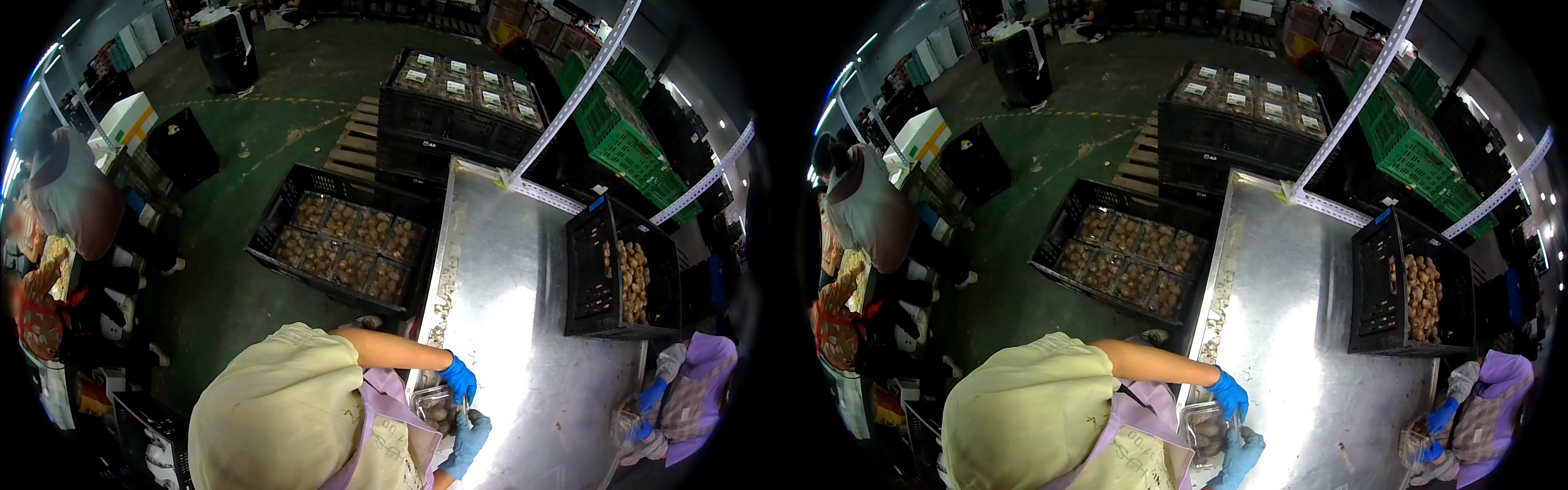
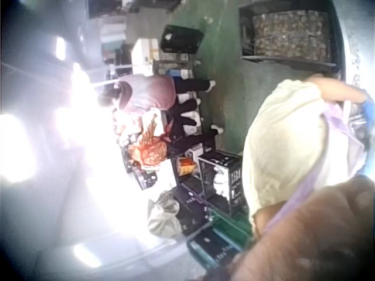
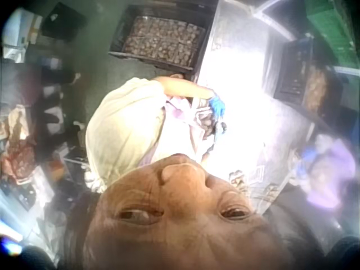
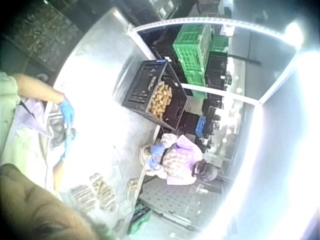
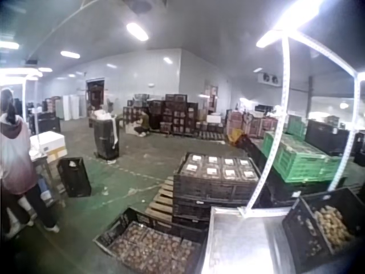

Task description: The person sorts brown roots into clear plastic boxes by hand, closes the lids, and places the boxes onto a stainless steel table.

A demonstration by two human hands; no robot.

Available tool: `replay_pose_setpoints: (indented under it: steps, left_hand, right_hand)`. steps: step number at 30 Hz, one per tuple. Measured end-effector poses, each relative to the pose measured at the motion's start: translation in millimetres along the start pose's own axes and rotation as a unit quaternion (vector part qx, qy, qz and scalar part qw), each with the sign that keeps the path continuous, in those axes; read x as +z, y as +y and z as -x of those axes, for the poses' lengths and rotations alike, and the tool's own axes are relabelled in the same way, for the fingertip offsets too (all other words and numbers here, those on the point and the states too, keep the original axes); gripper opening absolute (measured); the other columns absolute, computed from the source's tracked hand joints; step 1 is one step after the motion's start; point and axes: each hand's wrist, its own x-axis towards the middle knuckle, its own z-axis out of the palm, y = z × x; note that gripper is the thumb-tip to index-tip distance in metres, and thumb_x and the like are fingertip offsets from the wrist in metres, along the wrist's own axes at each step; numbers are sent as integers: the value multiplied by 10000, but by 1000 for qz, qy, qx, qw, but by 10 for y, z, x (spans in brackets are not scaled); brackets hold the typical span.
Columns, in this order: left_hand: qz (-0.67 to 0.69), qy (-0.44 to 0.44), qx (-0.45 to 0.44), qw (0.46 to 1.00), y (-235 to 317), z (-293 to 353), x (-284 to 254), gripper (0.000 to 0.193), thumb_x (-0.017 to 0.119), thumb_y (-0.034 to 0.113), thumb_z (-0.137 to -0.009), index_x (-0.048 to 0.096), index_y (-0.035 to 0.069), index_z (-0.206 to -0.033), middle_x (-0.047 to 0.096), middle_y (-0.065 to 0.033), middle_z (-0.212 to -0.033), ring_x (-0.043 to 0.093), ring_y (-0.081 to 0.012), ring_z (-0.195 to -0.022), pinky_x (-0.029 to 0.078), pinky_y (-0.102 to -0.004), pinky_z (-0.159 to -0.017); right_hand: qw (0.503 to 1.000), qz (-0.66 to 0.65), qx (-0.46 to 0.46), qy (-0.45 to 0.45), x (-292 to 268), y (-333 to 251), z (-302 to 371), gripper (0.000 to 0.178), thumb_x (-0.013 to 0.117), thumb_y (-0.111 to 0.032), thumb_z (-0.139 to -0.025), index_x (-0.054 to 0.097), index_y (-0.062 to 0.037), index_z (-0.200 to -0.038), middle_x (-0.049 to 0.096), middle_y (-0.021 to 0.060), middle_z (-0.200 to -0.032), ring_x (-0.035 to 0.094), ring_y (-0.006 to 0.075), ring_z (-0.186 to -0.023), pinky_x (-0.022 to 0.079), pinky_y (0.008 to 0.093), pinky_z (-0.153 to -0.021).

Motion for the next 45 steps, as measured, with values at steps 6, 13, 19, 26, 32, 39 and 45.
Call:
replay_pose_setpoints:
  steps: [6, 13, 19, 26, 32, 39, 45]
  left_hand:
    - [-23, -67, -23, 997, 209, -101, 199, 343, 685, 267, -737, 688, 51, -1004, 680, -66, -954, 593, -173, -851, 461, -332, -780]
    - [99, -136, -214, 962, 383, -177, 148, 443, 656, 466, -771, 680, 63, -956, 660, -74, -992, 601, -190, -879, 481, -393, -813]
    - [103, -135, -235, 957, 589, 6, 119, 636, 522, 656, -782, 701, 68, -947, 663, -50, -907, 593, -188, -833, 468, -364, -831]
    - [87, -95, -254, 959, 731, 129, 139, 869, 341, 824, -730, 702, 59, -931, 647, -74, -990, 568, -224, -960, 425, -399, -909]
    - [36, 15, -183, 982, 782, 241, 234, 938, 344, 796, -760, 443, 63, -1336, 444, -145, -1344, 392, -270, -1212, 277, -367, -1035]
    - [142, -110, -254, 950, 432, -14, 234, 803, 292, 714, -850, 643, 33, -1092, 613, -89, -1087, 534, -181, -978, 382, -321, -944]
    - [40, 16, -73, 996, 63, 72, 181, 360, 566, 306, -883, 634, 29, -1103, 656, -92, -1043, 578, -151, -969, 442, -266, -872]
  right_hand:
    - [962, -223, 144, 61, 149, 192, 396, 194, 720, -70, -765, 565, 25, -830, 562, 47, -737, 503, 130, -622, 450, 264, -569]
    - [947, -230, 212, 77, 191, -52, 476, 224, 720, -136, -773, 547, 5, -795, 538, 37, -663, 468, 119, -569, 405, 261, -506]
    - [974, -140, 156, 84, 119, -556, 513, 262, 720, -166, -765, 516, -5, -728, 523, 29, -659, 451, 120, -561, 388, 271, -494]
    - [978, -115, 171, 42, 139, -421, 500, 332, 732, -233, -737, 518, 15, -679, 508, 61, -610, 449, 150, -532, 384, 323, -493]
    - [975, -78, 208, -28, -33, -537, 171, 446, 664, -356, -802, 589, 61, -665, 548, 96, -583, 488, 153, -534, 396, 344, -495]
    - [988, 69, -119, 66, -175, -1268, 492, 282, 730, -295, -695, 573, -61, -702, 519, 94, -668, 497, 280, -605, 420, 386, -575]
    - [993, -12, -80, 88, -322, -1086, 1095, 304, 774, -118, -620, 631, -101, -889, 613, 79, -801, 578, 262, -731, 472, 344, -632]
